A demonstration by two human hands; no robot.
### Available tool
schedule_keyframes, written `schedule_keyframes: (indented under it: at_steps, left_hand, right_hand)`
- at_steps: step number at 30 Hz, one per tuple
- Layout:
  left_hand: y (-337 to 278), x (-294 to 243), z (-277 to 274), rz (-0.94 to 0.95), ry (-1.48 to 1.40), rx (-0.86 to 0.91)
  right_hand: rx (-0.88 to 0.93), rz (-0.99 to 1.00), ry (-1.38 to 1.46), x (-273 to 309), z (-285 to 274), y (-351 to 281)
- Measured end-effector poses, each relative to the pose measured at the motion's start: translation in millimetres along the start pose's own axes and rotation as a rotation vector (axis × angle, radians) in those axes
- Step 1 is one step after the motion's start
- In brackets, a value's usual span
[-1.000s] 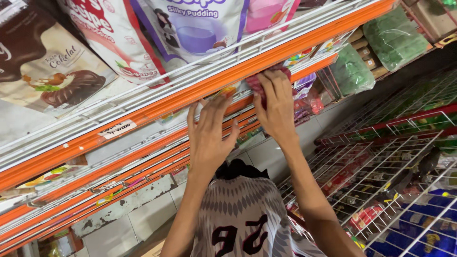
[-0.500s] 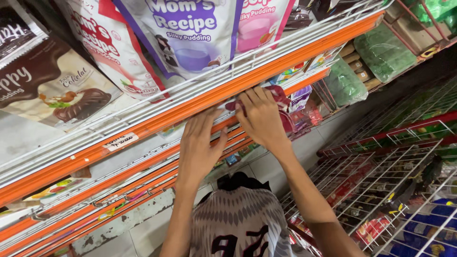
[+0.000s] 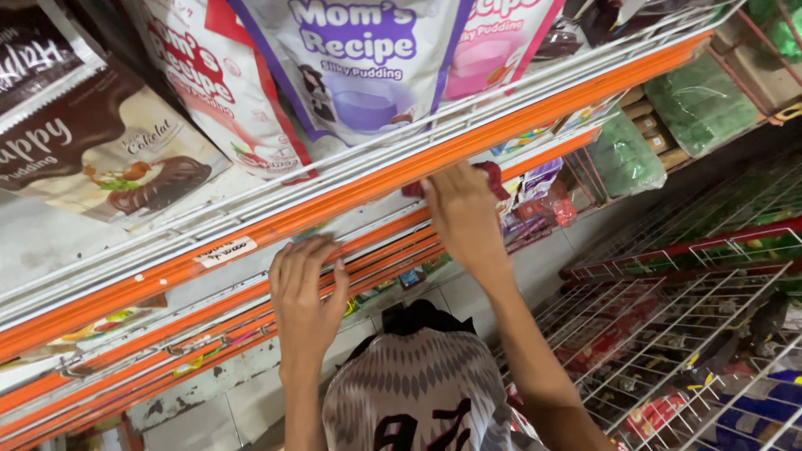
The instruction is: The person wipes down grocery store shelves with a red cloth, moving between different sections of the supermarket aisle and cleaning the rack surfaces.
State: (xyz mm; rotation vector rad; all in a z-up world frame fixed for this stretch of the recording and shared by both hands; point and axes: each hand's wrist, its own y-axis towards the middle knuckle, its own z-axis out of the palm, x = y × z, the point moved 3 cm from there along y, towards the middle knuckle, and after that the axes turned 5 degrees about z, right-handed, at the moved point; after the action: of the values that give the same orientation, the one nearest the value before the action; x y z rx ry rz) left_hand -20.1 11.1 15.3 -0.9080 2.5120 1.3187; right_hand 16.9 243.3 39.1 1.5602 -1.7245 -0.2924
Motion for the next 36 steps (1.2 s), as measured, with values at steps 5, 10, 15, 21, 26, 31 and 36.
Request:
schedule_keyframes:
  at_steps: [5, 10, 15, 21, 26, 31, 36]
  left_hand:
    - [-7.1, 7.7, 11.0, 0.102, 0.100, 0.008]
    - [-7.6, 9.7, 15.9, 0.108, 0.093, -0.018]
    - [-15.8, 16.3, 26.9, 0.066, 0.064, -0.044]
    - [-27.4, 36.9, 37.1, 0.132, 0.177, -0.070]
    - [-28.7, 39.5, 40.2, 0.115, 0.188, -0.105]
    - [-28.3, 41.3, 40.1, 0.113, 0.196, -0.104]
    - [-27.8, 43.6, 43.0, 0.103, 0.218, -0.120]
  right_hand:
    - [-0.027, 0.126, 0.059, -27.9, -12.0, 2.5]
    - [0.182, 0.070, -0.067, -10.3, 19.7, 1.6]
    - [0.215, -0.185, 0.099, 55.8, 52.5, -5.7]
    - [0.224, -0.157, 0.239, 48.0, 35.3, -0.6]
    - [0.224, -0.143, 0.164, 22.6, 12.7, 9.8]
    - [0.217, -0.120, 0.129, 18.6, 20.7, 14.6]
    - [0.130, 0.223, 0.264, 2.9, 7.8, 13.5]
